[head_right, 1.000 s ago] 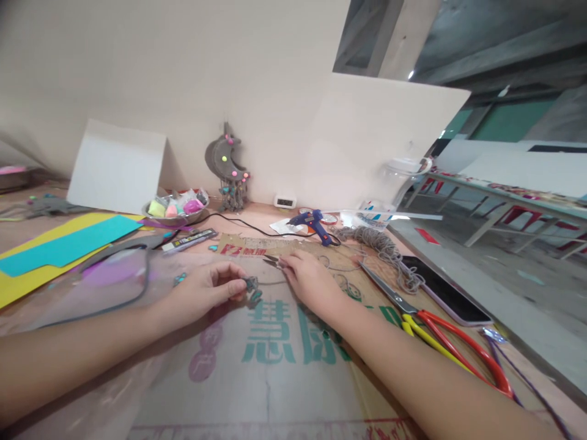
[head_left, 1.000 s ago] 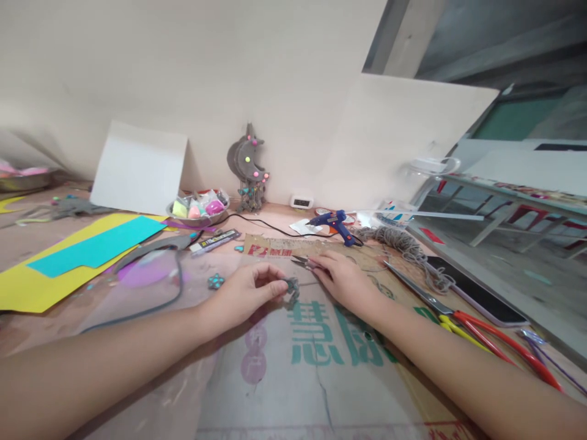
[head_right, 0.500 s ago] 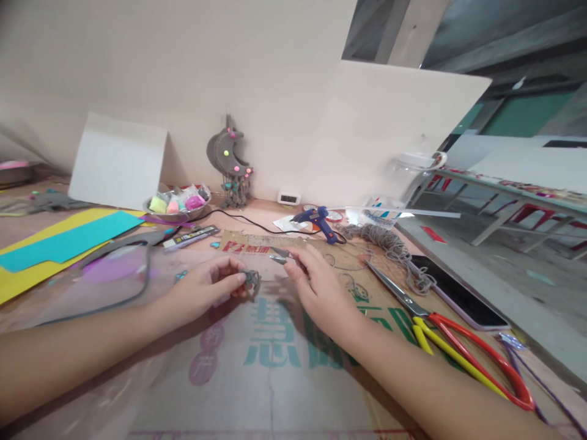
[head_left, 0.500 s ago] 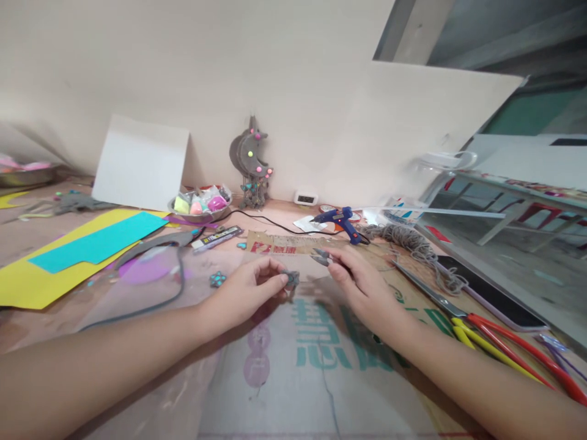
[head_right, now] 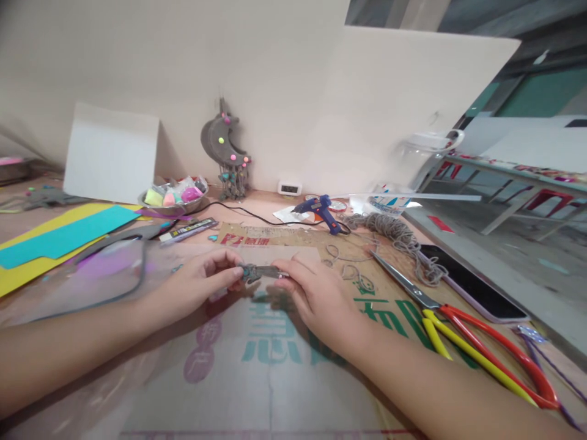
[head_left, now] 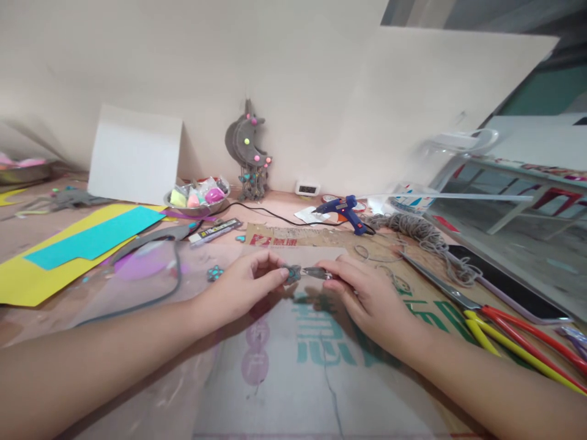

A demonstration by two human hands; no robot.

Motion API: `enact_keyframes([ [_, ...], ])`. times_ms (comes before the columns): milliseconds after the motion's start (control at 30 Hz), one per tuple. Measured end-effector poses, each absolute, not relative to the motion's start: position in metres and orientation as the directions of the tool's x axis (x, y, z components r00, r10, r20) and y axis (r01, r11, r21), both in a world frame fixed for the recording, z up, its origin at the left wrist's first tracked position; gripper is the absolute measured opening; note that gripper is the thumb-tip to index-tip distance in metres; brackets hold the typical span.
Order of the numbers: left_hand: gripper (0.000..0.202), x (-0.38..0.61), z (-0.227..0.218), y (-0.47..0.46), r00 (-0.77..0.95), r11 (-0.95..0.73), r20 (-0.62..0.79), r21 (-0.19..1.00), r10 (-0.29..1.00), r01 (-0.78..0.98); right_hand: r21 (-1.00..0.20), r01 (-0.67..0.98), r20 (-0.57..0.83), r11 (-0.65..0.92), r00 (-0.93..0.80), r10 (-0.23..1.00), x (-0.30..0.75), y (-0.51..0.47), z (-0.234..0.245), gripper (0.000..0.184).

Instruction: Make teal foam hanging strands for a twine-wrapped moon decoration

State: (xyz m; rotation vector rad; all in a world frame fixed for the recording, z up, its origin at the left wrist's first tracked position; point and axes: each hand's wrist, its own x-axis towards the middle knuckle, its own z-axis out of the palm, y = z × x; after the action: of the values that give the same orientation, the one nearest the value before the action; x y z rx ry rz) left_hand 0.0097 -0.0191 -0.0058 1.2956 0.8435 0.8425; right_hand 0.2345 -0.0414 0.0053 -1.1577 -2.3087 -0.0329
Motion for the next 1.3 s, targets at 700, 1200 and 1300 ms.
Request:
enact_keyframes([
  [700,0.018,0.0101,0.0006,-0.0188,0.468,0.011,-0.047,0.997,0.882,0.081,0.184,0.743,0.552,0.644,-0.62,0.557,0.2355,-0.0368,0.007,0.025],
  [1200,0.018,0.0089,-0.0021,-0.0197,0.487,0.012,-0.057,0.995,0.872,0.094,0.169,0.758,0.549,0.63,-0.603,0.578,0.2363,-0.0368,0.0054,0.025],
  [1300,0.018,0.009,-0.002,-0.0198,0.487,0.029,-0.061,0.997,0.871,0.073,0.165,0.754,0.557,0.635,-0.603,0.571,0.2357,-0.0375,0.0066,0.025],
])
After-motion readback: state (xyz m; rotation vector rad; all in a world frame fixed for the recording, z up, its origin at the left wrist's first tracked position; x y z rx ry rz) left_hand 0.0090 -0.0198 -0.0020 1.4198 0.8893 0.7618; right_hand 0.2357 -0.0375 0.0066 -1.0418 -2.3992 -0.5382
